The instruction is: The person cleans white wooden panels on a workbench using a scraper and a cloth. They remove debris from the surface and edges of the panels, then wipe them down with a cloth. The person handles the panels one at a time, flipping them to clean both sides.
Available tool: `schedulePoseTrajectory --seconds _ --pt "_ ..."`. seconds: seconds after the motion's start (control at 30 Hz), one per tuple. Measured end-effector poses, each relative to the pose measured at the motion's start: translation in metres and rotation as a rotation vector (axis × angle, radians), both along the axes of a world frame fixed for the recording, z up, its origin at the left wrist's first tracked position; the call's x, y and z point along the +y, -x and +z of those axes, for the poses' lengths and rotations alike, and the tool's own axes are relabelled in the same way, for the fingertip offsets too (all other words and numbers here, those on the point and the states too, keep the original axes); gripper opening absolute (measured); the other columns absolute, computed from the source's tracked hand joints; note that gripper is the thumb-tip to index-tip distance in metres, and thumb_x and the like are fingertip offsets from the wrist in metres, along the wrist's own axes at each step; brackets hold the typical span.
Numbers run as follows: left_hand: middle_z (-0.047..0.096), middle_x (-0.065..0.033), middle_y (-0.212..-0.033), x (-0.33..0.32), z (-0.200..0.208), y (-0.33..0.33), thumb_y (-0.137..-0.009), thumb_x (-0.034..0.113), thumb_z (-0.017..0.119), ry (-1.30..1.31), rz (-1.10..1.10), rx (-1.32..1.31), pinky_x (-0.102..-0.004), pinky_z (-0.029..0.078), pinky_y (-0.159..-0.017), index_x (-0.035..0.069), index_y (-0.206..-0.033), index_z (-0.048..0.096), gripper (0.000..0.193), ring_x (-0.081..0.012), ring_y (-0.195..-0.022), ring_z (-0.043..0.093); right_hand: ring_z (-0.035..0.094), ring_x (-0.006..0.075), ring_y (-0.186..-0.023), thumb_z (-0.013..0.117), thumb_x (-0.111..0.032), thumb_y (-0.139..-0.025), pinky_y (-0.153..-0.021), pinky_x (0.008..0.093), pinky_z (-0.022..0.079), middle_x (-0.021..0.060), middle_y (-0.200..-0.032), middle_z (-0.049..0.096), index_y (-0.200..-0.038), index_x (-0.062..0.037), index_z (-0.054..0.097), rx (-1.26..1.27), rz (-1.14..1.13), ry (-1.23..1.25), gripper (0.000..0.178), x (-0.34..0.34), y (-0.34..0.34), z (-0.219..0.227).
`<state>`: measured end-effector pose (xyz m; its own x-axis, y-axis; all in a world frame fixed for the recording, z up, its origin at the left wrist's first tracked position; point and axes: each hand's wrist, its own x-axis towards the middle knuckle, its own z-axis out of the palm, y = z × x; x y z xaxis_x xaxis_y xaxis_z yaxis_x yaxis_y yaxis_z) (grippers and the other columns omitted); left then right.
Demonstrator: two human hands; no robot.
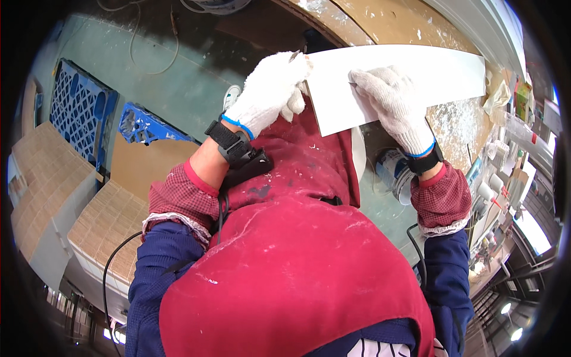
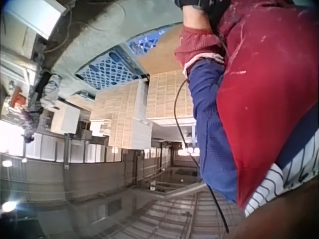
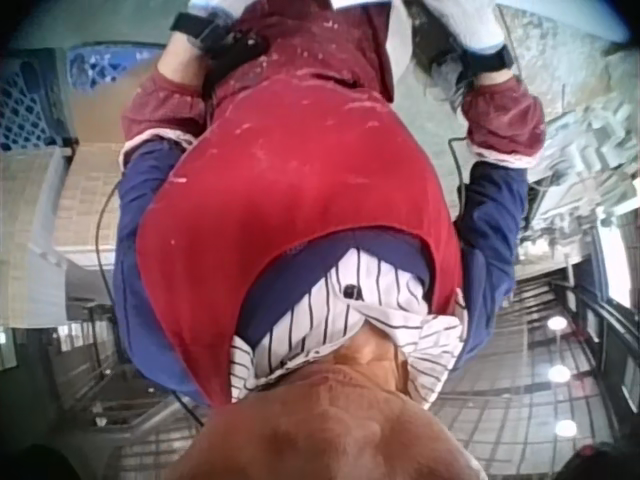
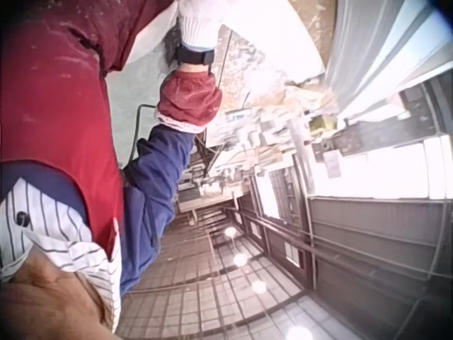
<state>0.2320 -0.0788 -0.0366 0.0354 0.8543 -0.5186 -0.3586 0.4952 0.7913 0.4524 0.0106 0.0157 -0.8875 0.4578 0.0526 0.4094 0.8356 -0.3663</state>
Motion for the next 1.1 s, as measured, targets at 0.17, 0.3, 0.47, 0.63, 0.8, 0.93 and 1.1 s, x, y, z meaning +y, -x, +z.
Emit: schedulePoseTrajectory --seconds 0.17,0.3,0.47,0.63,0.8,0.93,1.1 --pt "0.055 -0.0039 -0.059 0.000 -0.001 0.001 -0.092 0.031 0.056 0.039 -0.015 0.027 -0.0236 0.041 -0.035 0.003 -0.082 0.058 0.029 -0.0109 -0.041 0.052 0.062 0.0250 -0.084 0.063 -0.005 -0.075 -0.075 0.0367 0.049 0.0074 -0.090 0.065 -0.105 -0.0080 0.067 0.002 0.143 0.000 0.030 -0.014 -0.005 -0.001" --pt "0.055 -0.0045 -0.057 0.002 0.011 -0.001 -0.092 0.031 0.057 0.024 -0.002 0.049 -0.0237 0.041 -0.035 0.003 -0.081 0.058 0.030 -0.0112 -0.041 0.052 0.062 0.0254 -0.088 0.061 -0.005 -0.078 -0.077 0.0367 0.048 0.0081 -0.092 0.065 -0.107 -0.0071 0.066 0.060 0.049 0.122 0.029 0.005 -0.003 -0.007" --pt "0.056 -0.0024 -0.059 0.002 0.002 -0.002 -0.093 0.031 0.057 0.033 0.005 0.031 -0.0231 0.035 -0.034 0.004 -0.084 0.059 0.029 -0.0097 -0.039 0.048 0.062 0.0273 -0.089 0.061 -0.005 -0.076 -0.079 0.0383 0.048 0.0082 -0.094 0.066 -0.112 -0.0078 0.065 0.070 0.122 -0.003 0.036 -0.016 0.005 -0.010" --pt "0.056 -0.0025 -0.059 -0.001 0.010 -0.007 -0.093 0.031 0.056 0.038 0.058 0.059 -0.0231 0.034 -0.034 0.005 -0.084 0.059 0.028 -0.0095 -0.040 0.048 0.063 0.0250 -0.087 0.064 -0.003 -0.076 -0.076 0.0351 0.050 0.0080 -0.091 0.065 -0.112 -0.0075 0.065 0.081 0.190 0.092 0.036 -0.025 0.002 -0.009" --pt "0.056 -0.0024 -0.059 -0.001 0.008 -0.003 -0.094 0.032 0.056 0.017 0.010 0.035 -0.0234 0.035 -0.034 0.005 -0.085 0.059 0.029 -0.0095 -0.040 0.048 0.062 0.0264 -0.085 0.064 -0.002 -0.074 -0.074 0.0376 0.049 0.0098 -0.092 0.065 -0.113 -0.0061 0.065 0.136 0.090 0.143 0.039 -0.010 0.016 -0.019" --pt "0.055 -0.0025 -0.057 -0.002 0.008 -0.008 -0.093 0.033 0.055 0.021 0.072 0.082 -0.0241 0.035 -0.035 0.005 -0.083 0.059 0.030 -0.0099 -0.038 0.047 0.061 0.0275 -0.091 0.060 -0.005 -0.074 -0.081 0.0390 0.047 0.0073 -0.096 0.065 -0.114 -0.0077 0.064 0.103 0.237 -0.029 0.040 -0.029 0.013 -0.011" --pt "0.054 -0.0019 -0.054 -0.002 0.011 0.000 -0.093 0.033 0.056 0.016 -0.018 0.117 -0.0241 0.035 -0.035 0.006 -0.083 0.059 0.030 -0.0100 -0.038 0.047 0.064 0.0269 -0.082 0.059 0.001 -0.080 -0.072 0.0360 0.051 0.0107 -0.094 0.066 -0.111 -0.0050 0.066 0.187 0.065 0.264 0.032 -0.019 0.011 -0.007"
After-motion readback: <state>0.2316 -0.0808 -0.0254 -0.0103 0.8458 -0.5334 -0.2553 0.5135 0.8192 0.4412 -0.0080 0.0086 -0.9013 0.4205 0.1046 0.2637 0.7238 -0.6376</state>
